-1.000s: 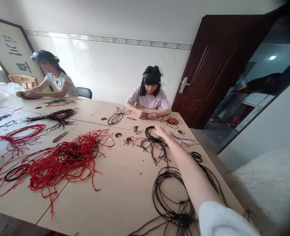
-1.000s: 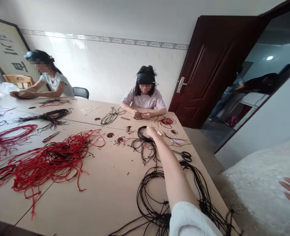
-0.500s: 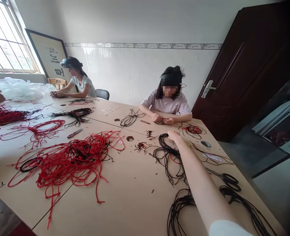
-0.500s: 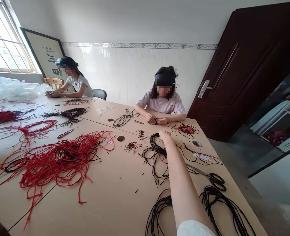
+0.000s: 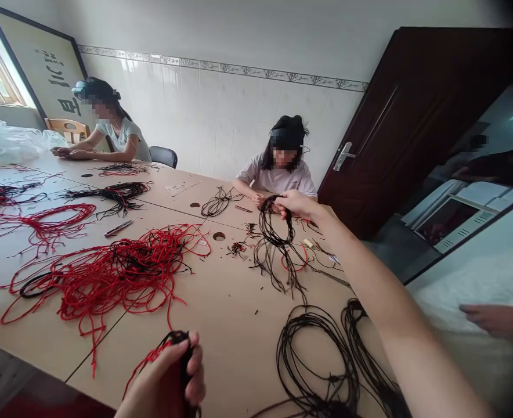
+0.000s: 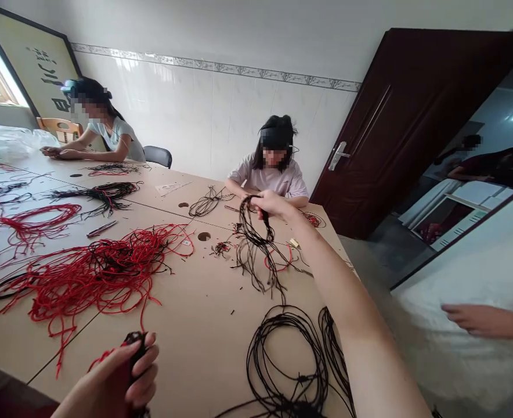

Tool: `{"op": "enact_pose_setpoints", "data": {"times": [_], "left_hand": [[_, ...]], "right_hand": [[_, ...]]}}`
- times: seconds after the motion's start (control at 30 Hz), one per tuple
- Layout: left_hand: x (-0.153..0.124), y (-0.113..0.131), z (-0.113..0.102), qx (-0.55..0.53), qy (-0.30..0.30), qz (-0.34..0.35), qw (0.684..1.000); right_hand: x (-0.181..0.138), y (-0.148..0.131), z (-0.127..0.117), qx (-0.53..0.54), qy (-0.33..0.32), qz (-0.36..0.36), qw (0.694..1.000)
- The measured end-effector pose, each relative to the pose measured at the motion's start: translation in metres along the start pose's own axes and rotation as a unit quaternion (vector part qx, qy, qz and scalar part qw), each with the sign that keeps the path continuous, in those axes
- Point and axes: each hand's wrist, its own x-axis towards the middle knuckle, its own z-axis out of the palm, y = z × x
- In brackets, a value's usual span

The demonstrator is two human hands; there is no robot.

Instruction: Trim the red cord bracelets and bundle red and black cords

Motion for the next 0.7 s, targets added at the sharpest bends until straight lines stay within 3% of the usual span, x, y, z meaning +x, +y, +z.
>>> {"op": "enact_pose_setpoints", "data": {"times": [0.1, 0.23, 0.37, 0.47, 0.57, 0.63, 0.7], "left_hand": [[0.001, 0.001, 0.038, -0.004, -0.006, 0.045, 0.999], [-0.015, 0.003, 0.061, -0.016, 0.023, 0.091, 0.996], [-0.04, 0.005, 0.05, -0.008, 0.012, 0.151, 0.988], [-0.057, 0.006, 0.032, -0.017, 0.017, 0.181, 0.983], [-0.07, 0.006, 0.017, 0.005, 0.014, 0.176, 0.984], [-0.079, 0.009, 0.009, 0.02, -0.003, 0.15, 0.988], [-0.086, 0.013, 0.002, 0.025, -0.029, 0.114, 0.993]], "right_hand": [[-0.043, -0.049, 0.015, 0.056, -0.014, -0.052, 0.997], [-0.118, -0.081, 0.068, 0.101, -0.08, -0.12, 0.984], [-0.191, -0.082, 0.127, 0.15, -0.158, -0.131, 0.967], [-0.23, -0.08, 0.154, 0.143, -0.143, -0.14, 0.969], [-0.25, -0.079, 0.167, 0.197, -0.151, -0.145, 0.958], [-0.253, -0.077, 0.17, 0.253, -0.168, -0.135, 0.943], [-0.247, -0.076, 0.17, 0.287, -0.145, -0.13, 0.938]]}}
